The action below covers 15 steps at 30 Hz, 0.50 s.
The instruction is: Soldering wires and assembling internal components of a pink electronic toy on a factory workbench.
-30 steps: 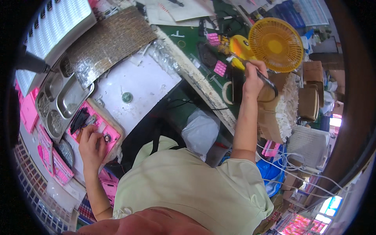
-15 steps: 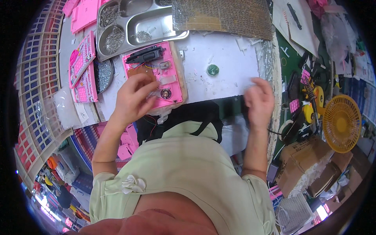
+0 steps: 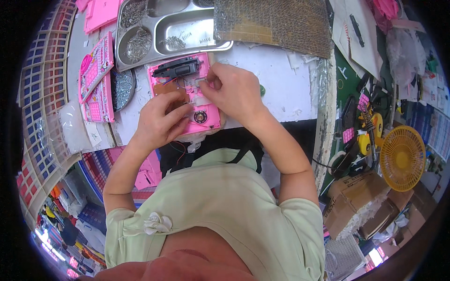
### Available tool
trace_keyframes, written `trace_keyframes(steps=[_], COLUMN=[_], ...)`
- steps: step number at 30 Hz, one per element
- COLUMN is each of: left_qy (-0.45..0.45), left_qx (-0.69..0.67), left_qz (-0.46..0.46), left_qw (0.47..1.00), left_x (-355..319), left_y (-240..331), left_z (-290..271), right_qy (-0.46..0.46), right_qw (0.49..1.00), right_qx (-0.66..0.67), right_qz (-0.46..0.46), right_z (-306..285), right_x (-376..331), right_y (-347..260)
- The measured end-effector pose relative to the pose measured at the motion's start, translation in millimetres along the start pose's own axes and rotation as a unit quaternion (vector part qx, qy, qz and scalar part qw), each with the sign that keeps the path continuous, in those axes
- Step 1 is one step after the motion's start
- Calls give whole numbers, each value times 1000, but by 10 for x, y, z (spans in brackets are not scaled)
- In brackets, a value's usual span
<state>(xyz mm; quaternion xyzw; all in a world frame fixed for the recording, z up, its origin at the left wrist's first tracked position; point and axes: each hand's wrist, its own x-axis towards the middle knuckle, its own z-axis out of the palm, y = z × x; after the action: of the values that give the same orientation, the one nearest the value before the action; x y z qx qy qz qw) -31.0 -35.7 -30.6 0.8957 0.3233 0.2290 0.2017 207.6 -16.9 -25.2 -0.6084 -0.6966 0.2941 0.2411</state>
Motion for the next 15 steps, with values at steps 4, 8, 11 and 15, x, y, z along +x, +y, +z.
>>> trace_keyframes(steps=[4,8,11,15], left_qy=[35,70,77,75], left_qx=[-30,12,53,95], left_qz=[13,6,1,4], left_qw=[999,997,996,993], left_x=[62,203,304,377], left_y=[-3,5,10,-17], left_z=[26,51,64,121], right_qy=[-39,-42,-26,-32], right_qw=[998,994,995,999], right_qx=[-58,-96,-91,12], right_qz=[9,0,-10,24], right_z=[-51,-69,-58,-45], right_x=[79,100,93,114], right_y=[-48,-95,-100,27])
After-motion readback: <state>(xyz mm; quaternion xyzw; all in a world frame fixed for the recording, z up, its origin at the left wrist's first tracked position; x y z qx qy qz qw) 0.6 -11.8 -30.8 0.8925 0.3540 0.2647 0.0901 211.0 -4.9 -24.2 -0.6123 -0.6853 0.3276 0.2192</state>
